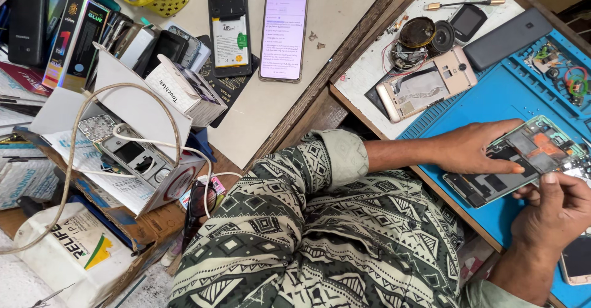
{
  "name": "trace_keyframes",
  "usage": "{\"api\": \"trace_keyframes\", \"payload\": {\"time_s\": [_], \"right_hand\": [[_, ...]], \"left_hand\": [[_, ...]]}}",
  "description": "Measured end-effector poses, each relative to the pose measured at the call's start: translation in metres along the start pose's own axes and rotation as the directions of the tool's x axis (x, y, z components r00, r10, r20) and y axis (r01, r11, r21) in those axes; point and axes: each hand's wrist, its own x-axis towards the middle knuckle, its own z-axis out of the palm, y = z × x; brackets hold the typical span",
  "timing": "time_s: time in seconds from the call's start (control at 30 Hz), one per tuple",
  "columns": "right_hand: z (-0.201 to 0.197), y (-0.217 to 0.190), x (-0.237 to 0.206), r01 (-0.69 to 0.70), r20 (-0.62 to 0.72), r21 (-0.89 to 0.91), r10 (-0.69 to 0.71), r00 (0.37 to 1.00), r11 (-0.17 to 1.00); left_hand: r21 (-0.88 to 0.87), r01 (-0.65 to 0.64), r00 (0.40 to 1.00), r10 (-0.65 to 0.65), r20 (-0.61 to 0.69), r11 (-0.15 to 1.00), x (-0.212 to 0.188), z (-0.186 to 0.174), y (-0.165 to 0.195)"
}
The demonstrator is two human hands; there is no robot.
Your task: The person repairs a disassembled smartphone at a workbench, holding the phone chassis and motherboard while consulting a second phone, then uses a small tool to pry and adjust components on the board and reseat parts in the chassis.
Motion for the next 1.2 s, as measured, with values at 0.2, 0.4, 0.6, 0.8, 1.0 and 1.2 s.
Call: {"api": "trace_keyframes", "payload": {"time_s": [0.2,0.4,0.6,0.8,1.0,1.2], "right_hand": [[-0.019,0.010,0.000,-0.016,-0.109,0.142,0.031,0.994,0.990],[-0.027,0.014,-0.004,-0.056,-0.073,0.135,0.066,0.995,0.989],[0.002,-0.007,-0.005,0.008,-0.043,-0.178,-0.016,0.999,0.984],[0.017,-0.028,0.003,0.067,0.028,-0.190,-0.063,0.998,0.980],[0.010,-0.029,0.007,0.073,0.042,-0.142,-0.068,0.997,0.987],[0.004,-0.028,0.011,0.092,0.065,-0.155,-0.083,0.994,0.984]], "left_hand": [[0.003,-0.083,0.995,0.083,-0.055,0.997,0.005,0.003,-0.004],[0.022,-0.396,0.887,0.389,-0.249,0.918,-0.002,0.008,0.004],[-0.103,-0.194,0.981,0.193,-0.017,0.976,-0.003,0.005,0.009],[0.004,-0.259,0.962,0.258,-0.090,0.966,0.004,0.013,0.008],[0.020,-0.273,0.959,0.274,-0.074,0.962,0.010,0.020,0.007],[0.040,-0.275,0.959,0.277,-0.060,0.961,0.011,0.021,0.012]]}}
